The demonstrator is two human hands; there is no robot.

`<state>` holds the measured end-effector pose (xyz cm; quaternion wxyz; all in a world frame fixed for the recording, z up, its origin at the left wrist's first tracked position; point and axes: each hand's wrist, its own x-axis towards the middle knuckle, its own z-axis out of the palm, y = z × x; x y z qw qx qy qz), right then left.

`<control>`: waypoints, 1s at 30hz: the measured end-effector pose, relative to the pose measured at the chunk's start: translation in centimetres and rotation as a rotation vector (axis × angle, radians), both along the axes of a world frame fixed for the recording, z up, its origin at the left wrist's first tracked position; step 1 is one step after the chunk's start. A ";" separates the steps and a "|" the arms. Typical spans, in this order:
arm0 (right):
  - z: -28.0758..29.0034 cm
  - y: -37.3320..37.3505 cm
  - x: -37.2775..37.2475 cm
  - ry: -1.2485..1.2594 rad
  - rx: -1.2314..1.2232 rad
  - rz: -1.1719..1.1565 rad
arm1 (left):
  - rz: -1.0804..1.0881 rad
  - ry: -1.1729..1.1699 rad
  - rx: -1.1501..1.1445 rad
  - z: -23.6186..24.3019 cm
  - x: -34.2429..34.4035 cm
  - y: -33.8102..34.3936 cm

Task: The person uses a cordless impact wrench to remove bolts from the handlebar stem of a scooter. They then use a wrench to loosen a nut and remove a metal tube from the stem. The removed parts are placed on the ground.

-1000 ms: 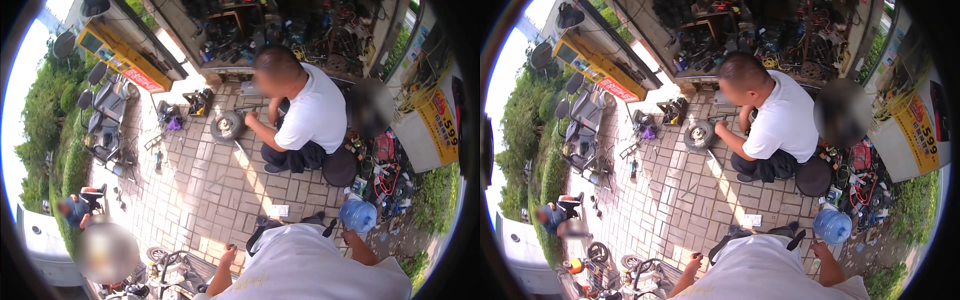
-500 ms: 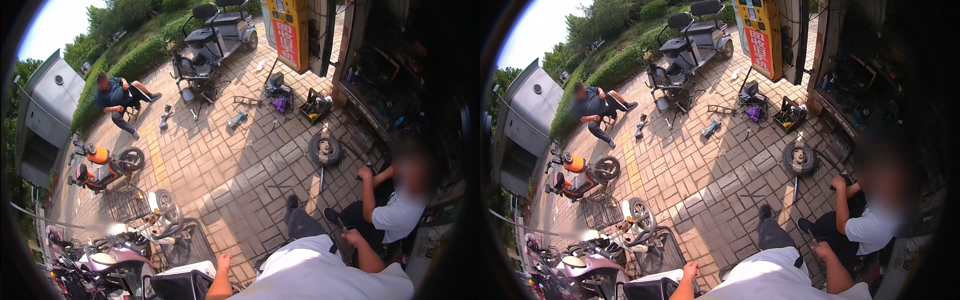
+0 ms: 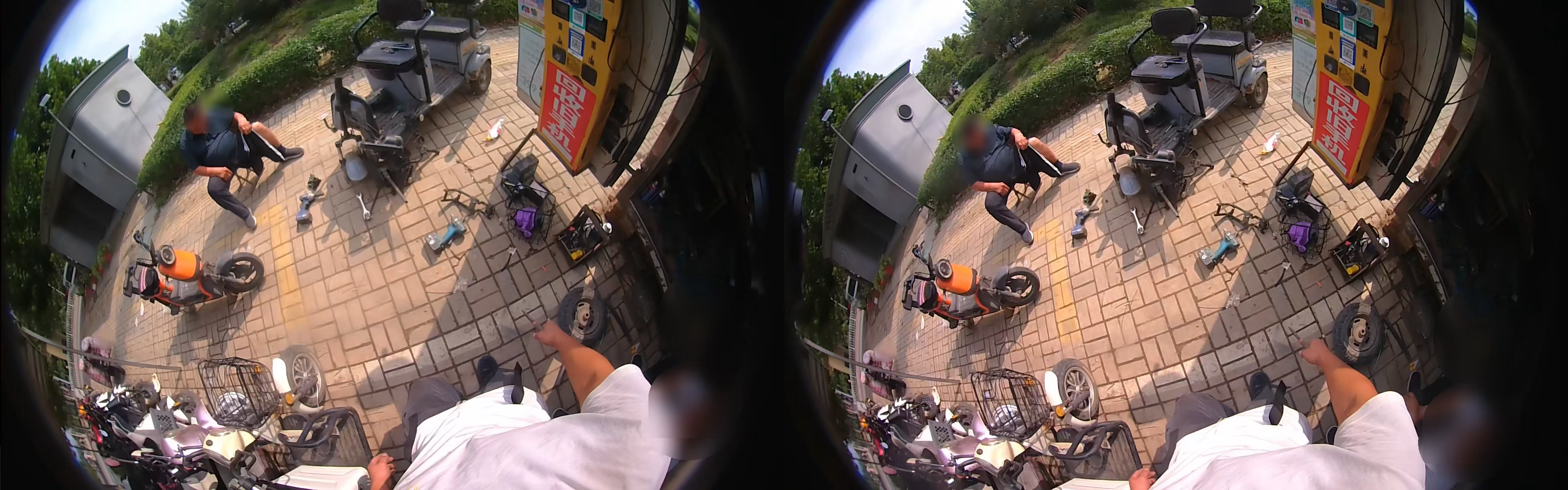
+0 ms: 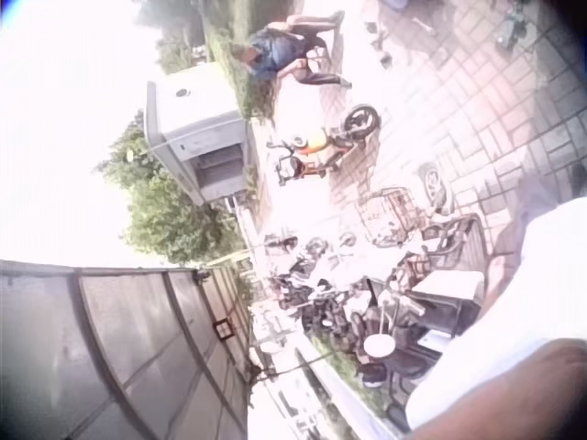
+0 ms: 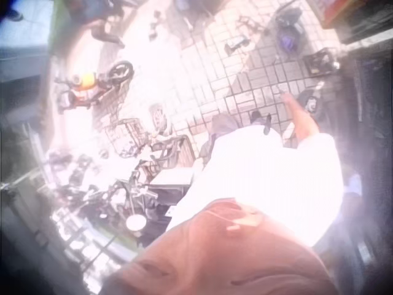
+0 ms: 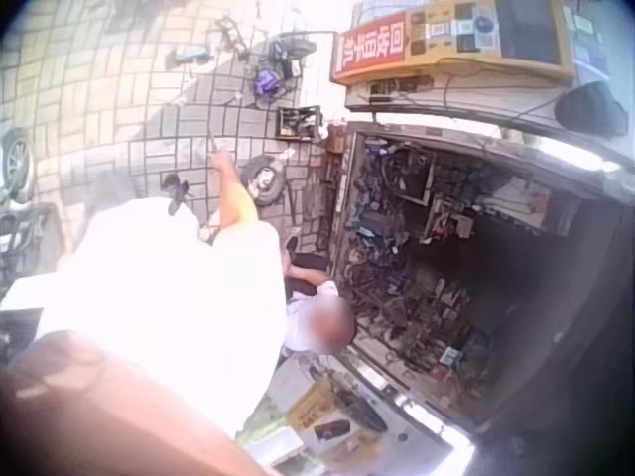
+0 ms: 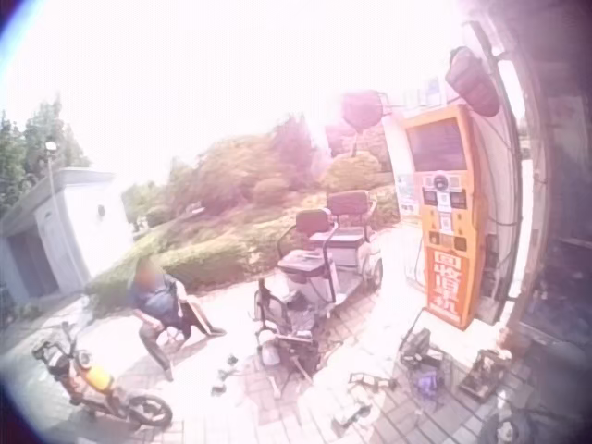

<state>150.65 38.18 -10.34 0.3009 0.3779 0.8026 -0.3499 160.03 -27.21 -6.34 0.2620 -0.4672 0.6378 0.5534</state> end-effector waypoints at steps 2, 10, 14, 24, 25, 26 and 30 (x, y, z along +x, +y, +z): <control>2.7 -0.1 -10.3 0.129 0.016 0.006 | 0.052 -0.022 0.002 -0.3 -3.3 0.7; 6.6 -4.8 -35.6 0.261 0.066 0.080 | -0.297 -0.123 0.093 -3.1 -23.6 0.5; 12.2 -8.3 -45.3 0.184 0.179 0.082 | -0.217 -0.025 0.010 0.6 -45.2 -2.0; 13.7 -0.1 -79.0 0.391 0.490 0.218 | -0.100 0.336 -0.110 6.4 -81.7 -1.8; 14.2 1.0 -83.8 0.393 0.476 0.205 | -0.123 0.280 -0.139 6.4 -82.2 -1.1; 14.8 1.6 -88.5 0.388 0.457 0.195 | -0.107 0.201 -0.152 6.0 -82.1 -0.6; 15.2 6.5 -106.3 0.467 0.582 0.132 | -0.170 -0.048 -0.175 5.5 -80.6 2.9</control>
